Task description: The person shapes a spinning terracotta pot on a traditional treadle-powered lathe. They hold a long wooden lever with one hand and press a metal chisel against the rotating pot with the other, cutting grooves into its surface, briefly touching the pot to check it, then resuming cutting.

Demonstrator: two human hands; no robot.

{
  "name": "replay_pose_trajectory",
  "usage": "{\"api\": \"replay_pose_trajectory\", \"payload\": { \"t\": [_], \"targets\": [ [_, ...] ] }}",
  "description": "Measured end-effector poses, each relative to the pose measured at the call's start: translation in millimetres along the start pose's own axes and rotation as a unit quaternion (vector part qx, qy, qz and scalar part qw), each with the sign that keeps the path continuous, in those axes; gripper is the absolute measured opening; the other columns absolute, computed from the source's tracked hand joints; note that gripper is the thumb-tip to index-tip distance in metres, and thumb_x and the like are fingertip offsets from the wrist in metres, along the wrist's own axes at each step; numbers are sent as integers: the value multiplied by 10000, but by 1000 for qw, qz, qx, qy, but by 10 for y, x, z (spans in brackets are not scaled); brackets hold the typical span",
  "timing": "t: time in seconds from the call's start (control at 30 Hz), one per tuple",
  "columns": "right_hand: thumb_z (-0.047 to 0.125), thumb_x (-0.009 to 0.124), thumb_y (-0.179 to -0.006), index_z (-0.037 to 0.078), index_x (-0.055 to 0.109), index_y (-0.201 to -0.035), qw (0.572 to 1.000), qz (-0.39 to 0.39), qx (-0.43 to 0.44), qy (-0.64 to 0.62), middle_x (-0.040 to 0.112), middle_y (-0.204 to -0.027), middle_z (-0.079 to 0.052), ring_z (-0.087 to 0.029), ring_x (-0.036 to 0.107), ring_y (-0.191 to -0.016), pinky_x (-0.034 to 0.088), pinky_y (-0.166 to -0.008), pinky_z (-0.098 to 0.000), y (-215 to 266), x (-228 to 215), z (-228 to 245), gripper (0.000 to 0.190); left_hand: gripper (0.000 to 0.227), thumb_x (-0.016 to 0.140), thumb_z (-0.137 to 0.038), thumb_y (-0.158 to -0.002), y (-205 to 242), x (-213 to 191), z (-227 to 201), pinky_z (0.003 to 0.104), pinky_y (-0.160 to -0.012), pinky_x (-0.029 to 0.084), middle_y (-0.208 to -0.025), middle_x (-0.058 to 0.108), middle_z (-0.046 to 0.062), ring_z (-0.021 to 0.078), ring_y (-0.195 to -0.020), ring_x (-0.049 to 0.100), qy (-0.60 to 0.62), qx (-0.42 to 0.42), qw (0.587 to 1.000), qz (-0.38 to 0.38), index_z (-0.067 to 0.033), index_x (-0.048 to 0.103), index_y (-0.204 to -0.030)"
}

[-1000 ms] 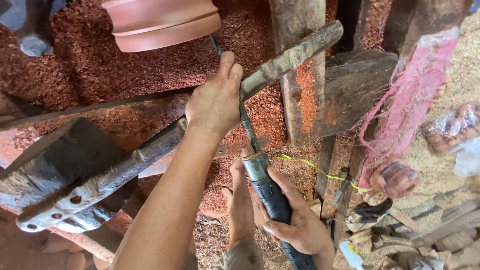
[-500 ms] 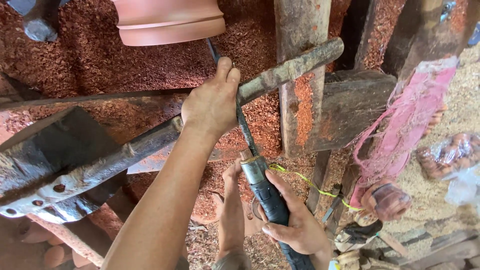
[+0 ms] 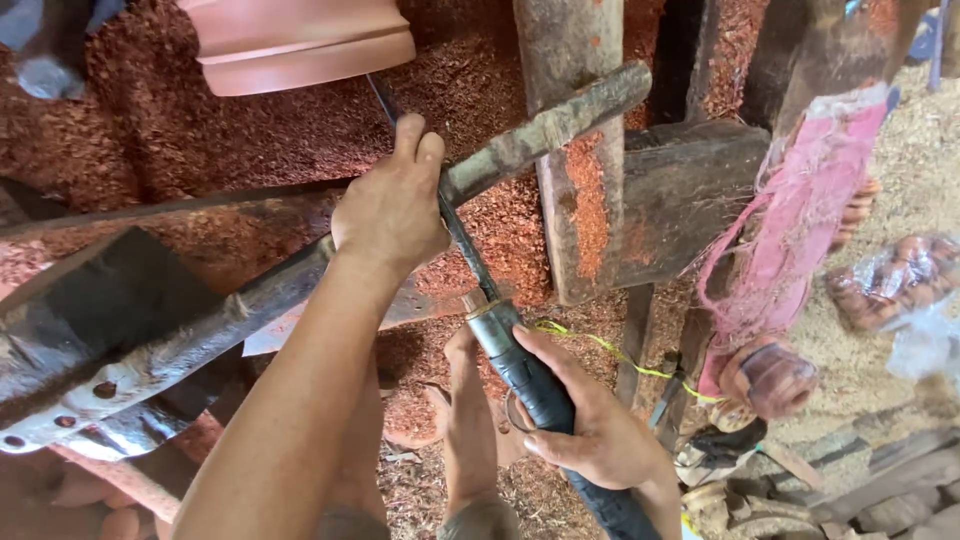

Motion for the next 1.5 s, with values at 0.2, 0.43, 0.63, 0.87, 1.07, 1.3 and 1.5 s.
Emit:
{"api": "replay_pose_trajectory", "payload": {
  "t": [0.2, 0.43, 0.63, 0.87, 1.07, 1.3, 1.5],
  "targets": [
    [-57, 678, -782, 213, 211, -1625, 998, -11, 61, -11, 559, -1038, -100, -143, 597, -604, 546, -511, -320, -84, 217, 138, 1001, 658, 760, -48, -754, 63, -69, 108, 488, -749, 617, -1567, 242, 114, 378, -861, 655, 12, -22, 999, 20, -58, 370, -1283],
    [-67, 708, -787, 234, 202, -1656, 998, -45, 8, -34, 584, -949, -101, -133, 606, -646, 571, -559, -316, -95, 463, -58, 1050, 790, 696, 55, -746, 65, -130, 47, 465, -743, 648, -1658, 150, 66, 353, -863, 696, 23, -54, 996, 65, -58, 287, -1412],
    [-97, 700, -755, 254, 230, -1637, 992, -80, 39, -87, 581, -954, -93, -131, 589, -642, 562, -547, -318, -106, 492, -102, 1059, 721, 715, 43, -742, 35, -73, 60, 475, -774, 637, -1640, 183, 45, 351, -906, 692, 16, -44, 998, 46, -95, 352, -1350],
    [-103, 682, -810, 219, 201, -1656, 992, -24, 2, -127, 567, -963, -95, -146, 597, -695, 547, -587, -311, -93, 339, -209, 1026, 650, 674, 70, -778, 61, -105, 35, 465, -700, 668, -1630, 217, 54, 355, -866, 707, 19, -54, 998, 41, -80, 371, -1334],
    [-97, 677, -810, 183, 191, -1660, 992, 0, -24, -127, 560, -970, -100, -150, 588, -713, 536, -596, -314, -109, 236, -179, 1019, 640, 691, 18, -785, 59, -76, 32, 487, -721, 645, -1610, 230, 55, 375, -894, 699, 10, -59, 998, 17, -106, 381, -1332],
    [-81, 690, -811, 159, 213, -1669, 995, 8, -14, -103, 585, -1015, -110, -140, 586, -777, 532, -659, -310, -110, 122, -180, 1011, 595, 709, -2, -782, 55, -61, 43, 512, -759, 632, -1579, 272, 74, 400, -949, 701, 10, -61, 998, -8, -108, 408, -1284],
    [-65, 698, -771, 176, 228, -1647, 995, 0, 33, -97, 594, -979, -97, -144, 607, -718, 548, -603, -313, -128, 31, -148, 1022, 663, 761, -50, -755, 74, -115, 3, 516, -805, 620, -1528, 285, 71, 429, -985, 686, 6, -81, 997, 15, -110, 385, -1298]
  ]
}}
Point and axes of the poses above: each hand's wrist, its own y-axis away from the middle knuckle, its own x-axis out of the palm, z = x × y, the point moved 2 cm from there along -y, towards the middle knuckle
